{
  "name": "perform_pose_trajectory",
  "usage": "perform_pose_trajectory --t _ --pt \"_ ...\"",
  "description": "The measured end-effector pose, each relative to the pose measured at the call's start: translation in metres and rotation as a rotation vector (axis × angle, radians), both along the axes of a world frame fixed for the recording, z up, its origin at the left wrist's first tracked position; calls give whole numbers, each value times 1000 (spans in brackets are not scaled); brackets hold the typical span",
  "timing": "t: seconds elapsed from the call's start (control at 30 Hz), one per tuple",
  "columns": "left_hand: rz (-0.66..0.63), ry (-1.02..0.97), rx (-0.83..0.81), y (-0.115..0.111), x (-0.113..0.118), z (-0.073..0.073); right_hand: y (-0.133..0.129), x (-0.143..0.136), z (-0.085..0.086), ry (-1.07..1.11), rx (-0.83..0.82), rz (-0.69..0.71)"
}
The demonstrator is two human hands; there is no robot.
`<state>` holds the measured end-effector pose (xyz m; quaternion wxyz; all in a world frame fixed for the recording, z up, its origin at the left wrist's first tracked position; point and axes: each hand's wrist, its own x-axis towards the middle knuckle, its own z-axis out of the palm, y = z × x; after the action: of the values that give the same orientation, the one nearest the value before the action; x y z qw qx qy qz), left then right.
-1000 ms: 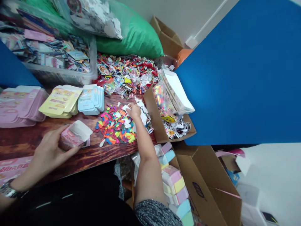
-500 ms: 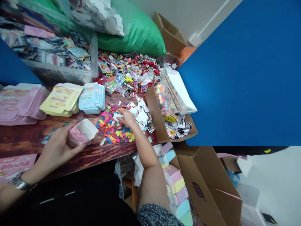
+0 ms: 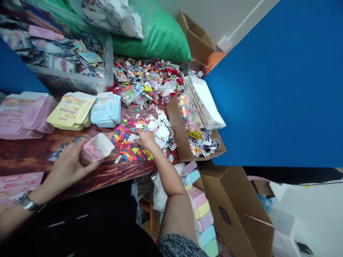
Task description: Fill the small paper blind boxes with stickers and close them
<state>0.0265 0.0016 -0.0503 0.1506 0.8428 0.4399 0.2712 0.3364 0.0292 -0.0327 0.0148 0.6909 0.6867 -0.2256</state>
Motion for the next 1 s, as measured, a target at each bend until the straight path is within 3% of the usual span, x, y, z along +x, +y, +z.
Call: perform_pose_trajectory --t 0.13,0.23,0.37,0.47,0.6,0.67,0.83,1.0 --pt "2 27 18 2 0 -2 -5 -2 -2 -26 11 21" --pt "20 74 41 3 0 -5 -7 4 8 56 69 37" --pt "47 126 44 3 3 -9 -12 2 25 377 211 64" --pt "45 131 31 2 4 -10 -17 -7 31 342 227 113" --pt "56 118 -17 1 3 -8 -23 -15 25 -43 126 -35" --pt "54 122 -58 0 1 -6 -25 -14 18 -130 104 -114" --pt "39 114 -108 -1 2 -4 -26 0 5 -91 153 -152" --pt "34 109 -121 -2 2 -6 -27 15 -4 101 262 -122"
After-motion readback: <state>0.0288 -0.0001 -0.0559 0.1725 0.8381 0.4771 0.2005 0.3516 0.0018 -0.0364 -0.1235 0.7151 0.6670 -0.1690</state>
